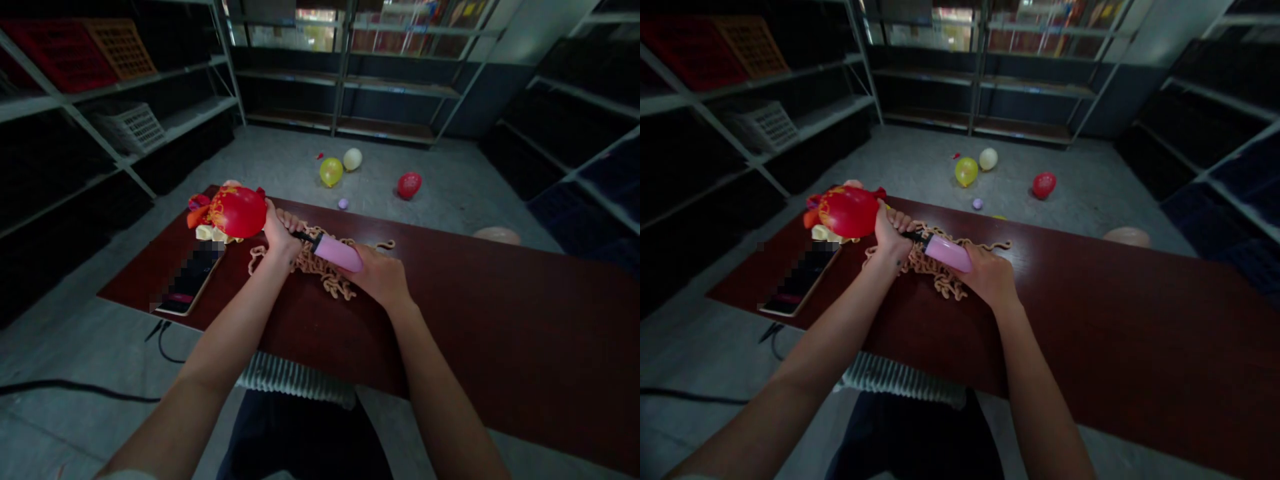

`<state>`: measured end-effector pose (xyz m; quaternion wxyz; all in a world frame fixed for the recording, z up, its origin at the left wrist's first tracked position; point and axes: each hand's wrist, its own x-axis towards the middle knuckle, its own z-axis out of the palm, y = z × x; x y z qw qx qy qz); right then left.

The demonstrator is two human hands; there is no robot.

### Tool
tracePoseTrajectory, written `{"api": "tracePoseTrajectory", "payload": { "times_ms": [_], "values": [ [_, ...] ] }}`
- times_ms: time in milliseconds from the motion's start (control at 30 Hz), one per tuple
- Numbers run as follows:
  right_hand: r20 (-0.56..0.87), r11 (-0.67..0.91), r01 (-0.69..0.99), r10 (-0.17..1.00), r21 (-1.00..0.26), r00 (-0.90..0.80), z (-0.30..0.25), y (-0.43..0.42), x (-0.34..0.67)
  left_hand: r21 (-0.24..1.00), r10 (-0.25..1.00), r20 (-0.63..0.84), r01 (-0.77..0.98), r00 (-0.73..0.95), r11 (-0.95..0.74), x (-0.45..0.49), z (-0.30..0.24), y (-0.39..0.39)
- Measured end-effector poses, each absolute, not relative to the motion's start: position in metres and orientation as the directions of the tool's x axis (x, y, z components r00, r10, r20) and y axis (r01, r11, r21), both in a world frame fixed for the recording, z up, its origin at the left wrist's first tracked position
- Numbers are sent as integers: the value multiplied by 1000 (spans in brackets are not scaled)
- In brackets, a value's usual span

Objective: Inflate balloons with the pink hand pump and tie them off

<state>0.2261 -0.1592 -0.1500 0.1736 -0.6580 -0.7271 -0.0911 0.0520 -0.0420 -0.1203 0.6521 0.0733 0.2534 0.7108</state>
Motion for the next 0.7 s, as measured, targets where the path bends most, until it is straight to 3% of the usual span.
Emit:
{"api": "tracePoseTrajectory", "payload": {
  "times_ms": [367,700],
  "values": [
    [425,134,988,892,74,-153,-147,-162,258,429,949,-239,-899,-205,-86,4,-117,-18],
    [419,102,991,899,87,-129,-144,-167,265,451,949,-178,-879,-262,-158,5,-108,-26]
  ]
}}
